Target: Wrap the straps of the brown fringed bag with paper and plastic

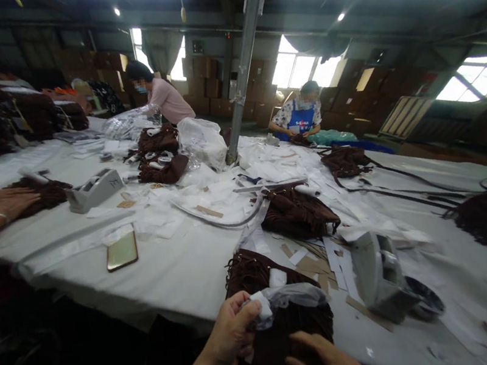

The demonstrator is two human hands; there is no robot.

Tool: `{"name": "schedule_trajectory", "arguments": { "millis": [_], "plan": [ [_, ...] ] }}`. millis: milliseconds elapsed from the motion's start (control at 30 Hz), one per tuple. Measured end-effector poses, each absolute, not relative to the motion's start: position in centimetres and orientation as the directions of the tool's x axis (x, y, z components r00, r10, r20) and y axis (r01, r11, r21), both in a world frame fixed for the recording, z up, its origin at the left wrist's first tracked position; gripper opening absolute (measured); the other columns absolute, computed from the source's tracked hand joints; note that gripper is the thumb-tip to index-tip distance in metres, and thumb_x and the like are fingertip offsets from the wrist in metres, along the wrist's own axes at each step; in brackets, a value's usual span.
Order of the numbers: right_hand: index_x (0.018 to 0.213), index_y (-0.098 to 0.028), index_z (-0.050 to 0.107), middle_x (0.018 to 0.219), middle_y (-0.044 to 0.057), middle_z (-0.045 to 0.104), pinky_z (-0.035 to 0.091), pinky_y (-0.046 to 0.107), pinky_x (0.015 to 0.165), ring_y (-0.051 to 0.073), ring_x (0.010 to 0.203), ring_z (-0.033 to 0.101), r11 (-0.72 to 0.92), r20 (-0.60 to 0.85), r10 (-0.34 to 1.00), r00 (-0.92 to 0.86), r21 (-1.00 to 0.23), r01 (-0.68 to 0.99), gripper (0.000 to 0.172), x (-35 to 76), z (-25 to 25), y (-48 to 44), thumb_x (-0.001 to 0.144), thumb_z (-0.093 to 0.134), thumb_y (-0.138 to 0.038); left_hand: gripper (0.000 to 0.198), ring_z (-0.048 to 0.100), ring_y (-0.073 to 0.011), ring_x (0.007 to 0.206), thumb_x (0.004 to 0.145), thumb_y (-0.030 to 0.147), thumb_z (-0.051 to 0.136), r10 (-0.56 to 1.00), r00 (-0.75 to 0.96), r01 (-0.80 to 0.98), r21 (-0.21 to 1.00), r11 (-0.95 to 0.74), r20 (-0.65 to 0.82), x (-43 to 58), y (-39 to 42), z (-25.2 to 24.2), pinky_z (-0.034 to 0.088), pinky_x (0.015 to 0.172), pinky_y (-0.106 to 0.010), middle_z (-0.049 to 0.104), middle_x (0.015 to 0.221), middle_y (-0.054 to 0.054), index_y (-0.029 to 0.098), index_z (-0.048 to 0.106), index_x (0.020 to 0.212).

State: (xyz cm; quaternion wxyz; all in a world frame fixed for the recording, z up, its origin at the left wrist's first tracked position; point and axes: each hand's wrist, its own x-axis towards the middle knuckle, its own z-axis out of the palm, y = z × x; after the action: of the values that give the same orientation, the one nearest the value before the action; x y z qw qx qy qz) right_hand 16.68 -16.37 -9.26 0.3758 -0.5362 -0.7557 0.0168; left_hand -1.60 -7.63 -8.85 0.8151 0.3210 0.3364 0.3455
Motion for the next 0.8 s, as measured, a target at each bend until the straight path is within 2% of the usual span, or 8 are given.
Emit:
{"name": "schedule_trajectory", "arguments": {
  "millis": [67,133,200,400,500,633,700,800],
  "plan": [
    [0.114,-0.021,0.058,0.099,0.007,0.07,0.059,0.028,0.072,0.02,0.086,0.069,0.364,0.556,0.83,-0.045,-0.478,0.799,0.029,16.0,-8.3,-15.7,0.087,0.063,-0.028,0.044,0.017,0.0008,0.035,0.071,0.053,0.071,0.796,0.526,-0.333,0.789,0.517,-0.3,-1.4,-8.1,-8.6,0.009,0.035,-0.016,0.044,0.055,0.01,0.019,0.043,0.078],
    [0.115,-0.021,0.06,0.114,0.012,0.065,0.058,0.039,0.08,0.027,0.101,0.065,0.335,0.604,0.797,0.002,-0.444,0.831,0.032,15.4,-7.6,-14.9,0.086,0.063,-0.032,0.044,0.026,-0.0004,0.039,0.07,0.051,0.073,0.814,0.524,-0.33,0.822,0.464,-0.249,-1.2,-8.6,-8.3,0.018,0.038,-0.015,0.046,0.056,0.008,0.018,0.045,0.076],
    [0.112,-0.024,0.064,0.119,0.013,0.063,0.056,0.046,0.083,0.03,0.107,0.061,0.347,0.642,0.766,-0.021,-0.386,0.855,0.028,15.0,-7.3,-14.0,0.086,0.063,-0.034,0.043,0.035,-0.0022,0.045,0.07,0.05,0.074,0.816,0.537,-0.337,0.832,0.441,-0.215,-1.1,-8.9,-8.1,0.024,0.041,-0.014,0.049,0.06,0.006,0.016,0.048,0.077],
    [0.108,-0.027,0.067,0.103,0.007,0.071,0.055,0.042,0.08,0.026,0.099,0.065,0.413,0.629,0.774,-0.074,-0.412,0.812,0.022,15.7,-8.0,-12.3,0.088,0.059,-0.027,0.036,0.019,-0.001,0.034,0.078,0.051,0.064,0.69,0.68,-0.264,0.795,0.545,-0.247,-1.6,-8.8,-7.8,0.01,0.033,-0.016,0.041,0.058,0.011,0.022,0.044,0.085],
    [0.107,-0.026,0.068,0.103,0.006,0.072,0.055,0.042,0.082,0.026,0.099,0.065,0.406,0.617,0.785,-0.062,-0.437,0.803,0.022,15.5,-8.2,-12.4,0.086,0.061,-0.025,0.035,0.018,-0.0014,0.034,0.076,0.048,0.065,0.707,0.657,-0.241,0.815,0.526,-0.262,-1.5,-8.6,-7.9,0.01,0.032,-0.016,0.037,0.057,0.012,0.022,0.046,0.086],
    [0.107,-0.027,0.069,0.108,0.007,0.071,0.055,0.043,0.085,0.027,0.103,0.065,0.392,0.58,0.813,-0.045,-0.488,0.78,0.025,15.2,-7.3,-13.1,0.083,0.066,-0.024,0.033,0.017,-0.0012,0.036,0.072,0.045,0.069,0.754,0.599,-0.227,0.846,0.483,-0.27,-1.1,-8.6,-8.6,0.012,0.035,-0.016,0.035,0.052,0.012,0.02,0.048,0.076],
    [0.104,-0.026,0.07,0.114,0.008,0.069,0.056,0.04,0.087,0.025,0.105,0.065,0.352,0.563,0.825,0.042,-0.571,0.741,0.022,16.6,-6.7,-13.3,0.083,0.065,-0.026,0.033,0.019,-0.0018,0.038,0.07,0.043,0.071,0.773,0.575,-0.235,0.85,0.472,-0.27,-1.0,-8.7,-9.2,0.014,0.036,-0.016,0.036,0.051,0.011,0.019,0.049,0.072],
    [0.099,-0.021,0.072,0.115,0.01,0.069,0.052,0.04,0.093,0.025,0.106,0.064,0.146,0.552,0.716,0.427,-0.717,0.681,0.022,22.2,-6.2,-13.6,0.085,0.061,-0.035,0.031,0.02,-0.0028,0.039,0.067,0.039,0.073,0.79,0.543,-0.266,0.834,0.483,-0.285,-0.9,-8.7,-10.6,0.015,0.037,-0.017,0.037,0.05,0.009,0.018,0.051,0.069]
  ]
}}
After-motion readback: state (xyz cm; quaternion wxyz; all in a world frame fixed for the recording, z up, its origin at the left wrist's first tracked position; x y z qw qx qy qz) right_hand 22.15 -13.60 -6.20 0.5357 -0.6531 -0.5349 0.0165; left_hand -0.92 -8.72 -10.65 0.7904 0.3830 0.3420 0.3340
